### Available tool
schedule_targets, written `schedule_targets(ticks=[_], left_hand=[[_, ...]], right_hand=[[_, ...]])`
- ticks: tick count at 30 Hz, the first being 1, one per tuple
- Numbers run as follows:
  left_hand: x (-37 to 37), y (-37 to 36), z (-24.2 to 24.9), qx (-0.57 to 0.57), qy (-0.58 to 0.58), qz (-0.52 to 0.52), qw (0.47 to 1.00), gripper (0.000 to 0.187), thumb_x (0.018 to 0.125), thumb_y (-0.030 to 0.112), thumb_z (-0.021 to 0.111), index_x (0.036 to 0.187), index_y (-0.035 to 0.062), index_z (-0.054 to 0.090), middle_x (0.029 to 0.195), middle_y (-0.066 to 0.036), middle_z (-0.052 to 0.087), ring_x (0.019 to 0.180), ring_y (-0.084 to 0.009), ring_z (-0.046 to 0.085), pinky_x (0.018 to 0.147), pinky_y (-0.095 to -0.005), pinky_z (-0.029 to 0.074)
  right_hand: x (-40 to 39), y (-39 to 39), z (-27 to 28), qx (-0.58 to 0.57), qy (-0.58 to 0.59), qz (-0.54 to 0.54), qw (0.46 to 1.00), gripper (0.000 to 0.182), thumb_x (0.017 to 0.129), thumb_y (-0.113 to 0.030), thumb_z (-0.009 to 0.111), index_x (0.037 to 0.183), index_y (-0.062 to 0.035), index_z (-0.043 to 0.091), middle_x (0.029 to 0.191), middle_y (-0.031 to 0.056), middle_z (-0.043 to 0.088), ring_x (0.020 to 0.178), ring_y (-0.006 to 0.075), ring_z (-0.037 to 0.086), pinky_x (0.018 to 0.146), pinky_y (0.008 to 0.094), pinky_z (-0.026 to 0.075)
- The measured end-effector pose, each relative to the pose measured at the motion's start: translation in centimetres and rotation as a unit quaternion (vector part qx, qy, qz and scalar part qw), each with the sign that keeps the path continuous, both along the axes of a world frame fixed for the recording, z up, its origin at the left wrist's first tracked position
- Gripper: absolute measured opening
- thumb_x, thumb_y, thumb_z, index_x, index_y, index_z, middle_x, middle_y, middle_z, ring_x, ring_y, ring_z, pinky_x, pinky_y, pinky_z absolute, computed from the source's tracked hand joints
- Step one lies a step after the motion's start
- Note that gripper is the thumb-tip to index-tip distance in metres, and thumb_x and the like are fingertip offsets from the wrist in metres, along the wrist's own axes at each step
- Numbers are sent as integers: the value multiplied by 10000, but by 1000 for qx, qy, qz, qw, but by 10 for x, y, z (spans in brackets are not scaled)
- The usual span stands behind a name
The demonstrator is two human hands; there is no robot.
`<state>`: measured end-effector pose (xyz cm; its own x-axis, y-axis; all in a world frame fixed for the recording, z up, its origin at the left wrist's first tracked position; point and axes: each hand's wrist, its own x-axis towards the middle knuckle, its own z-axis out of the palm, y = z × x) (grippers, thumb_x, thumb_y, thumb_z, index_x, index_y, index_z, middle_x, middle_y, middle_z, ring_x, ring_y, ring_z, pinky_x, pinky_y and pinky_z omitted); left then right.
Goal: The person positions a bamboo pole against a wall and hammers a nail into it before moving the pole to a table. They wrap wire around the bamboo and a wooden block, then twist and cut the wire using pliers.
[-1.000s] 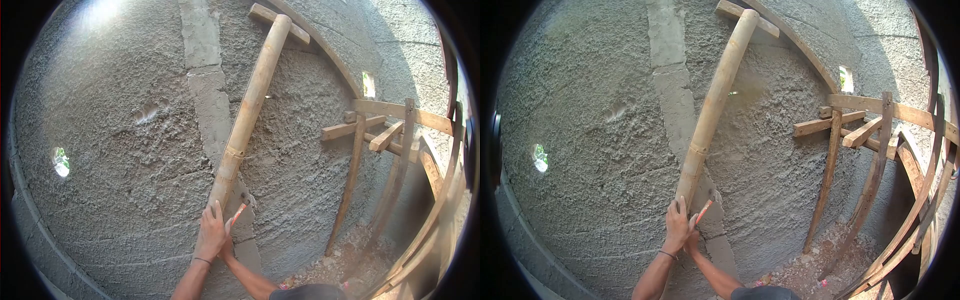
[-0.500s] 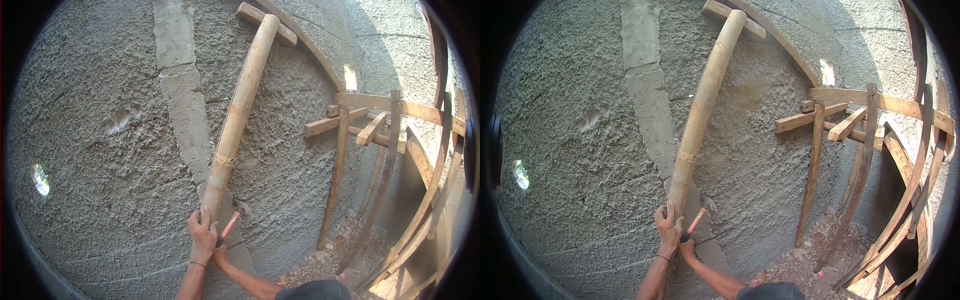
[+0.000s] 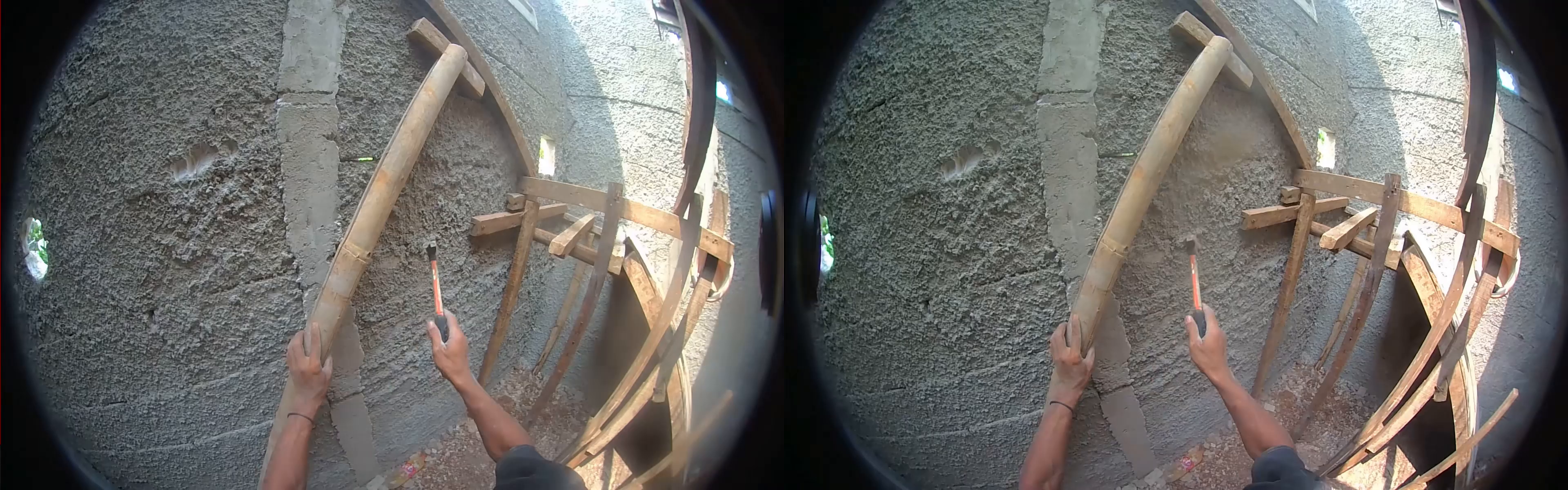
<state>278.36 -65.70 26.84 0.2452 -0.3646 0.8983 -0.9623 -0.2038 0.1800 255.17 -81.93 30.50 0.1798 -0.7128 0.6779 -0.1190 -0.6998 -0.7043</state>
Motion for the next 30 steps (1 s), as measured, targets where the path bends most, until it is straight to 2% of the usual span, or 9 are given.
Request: schedule_targets(ticks=[3, 6, 9, 12, 15, 17, 20, 23, 30], left_hand=[[7, -1, -5, -32, 4, -34, 999, 882, 593, 14, 748, 1417, 91, 444, 1254, -204, 462, 1162, -393, 468, 985, -482, 407], [8, -2, -3, -48, 19, -60, 997, 833, 592, -5, 719, 1385, 85, 482, 1246, -200, 465, 1149, -388, 472, 981, -478, 412], [11, -5, -5, -63, 23, -69, 995, 811, 583, -16, 702, 1364, 78, 503, 1236, -198, 468, 1140, -389, 473, 975, -476, 417], [12, -7, -6, -65, 21, -54, 996, 815, 581, -14, 705, 1365, 76, 502, 1232, -199, 470, 1134, -391, 476, 969, -479, 421], [12, -8, -8, -54, 15, -49, 997, 836, 581, -2, 720, 1382, 65, 490, 1207, -204, 487, 1126, -397, 490, 961, -471, 431], [11, -10, -11, -36, 2, -39, 999, 822, 597, 3, 722, 1382, 91, 492, 1213, -212, 482, 1131, -406, 473, 966, -490, 421], [0, -44, -36, 24, 21, -110, 993, 777, 643, 39, 709, 1386, 103, 490, 1213, -228, 485, 1138, -417, 467, 975, -493, 414], [-20, -90, -74, 35, -20, -73, 997, 793, 629, 55, 712, 1386, 73, 479, 1213, -244, 466, 1138, -430, 459, 984, -507, 398], [-25, -98, -78, 23, -16, -70, 997, 678, 691, 63, 652, 1354, 68, 515, 1223, -265, 463, 1120, -441, 460, 970, -511, 406]], right_hand=[[-29, -13, 114, -98, -28, -30, 994, 443, 994, -289, 532, 1332, -7, 478, 939, 168, 628, 832, 223, 623, 742, 350, 492], [-37, -50, 237, -331, -30, -123, 935, 457, 997, -287, 520, 1364, -24, 456, 992, 210, 679, 912, 351, 675, 797, 425, 507], [-37, -71, 363, -390, 14, -188, 901, 545, 988, -357, 478, 1479, -154, 358, 978, 271, 678, 926, 433, 668, 816, 472, 520], [-24, -54, 432, -356, 77, -213, 907, 487, 1015, -326, 438, 1485, -222, 363, 1059, 273, 661, 938, 372, 680, 835, 415, 529], [-12, -91, 445, -455, 81, -282, 841, 471, 1017, -284, 408, 1484, -282, 352, 989, 256, 671, 881, 383, 681, 800, 446, 535], [-13, -116, 440, -394, 306, -372, 782, 484, 1010, -231, 403, 1488, -278, 336, 927, 245, 670, 855, 388, 675, 774, 493, 521], [-7, -140, 426, -377, 286, -374, 798, 489, 1009, -218, 402, 1489, -275, 330, 876, 239, 662, 832, 367, 680, 756, 497, 518], [-24, -150, 407, -411, 235, -353, 807, 479, 1018, -236, 403, 1490, -273, 332, 772, 226, 655, 712, 362, 676, 691, 497, 516], [-92, -168, 393, -362, 138, -343, 856, 494, 1000, -317, 467, 1480, -252, 369, 688, 198, 639, 619, 308, 654, 599, 454, 488]])
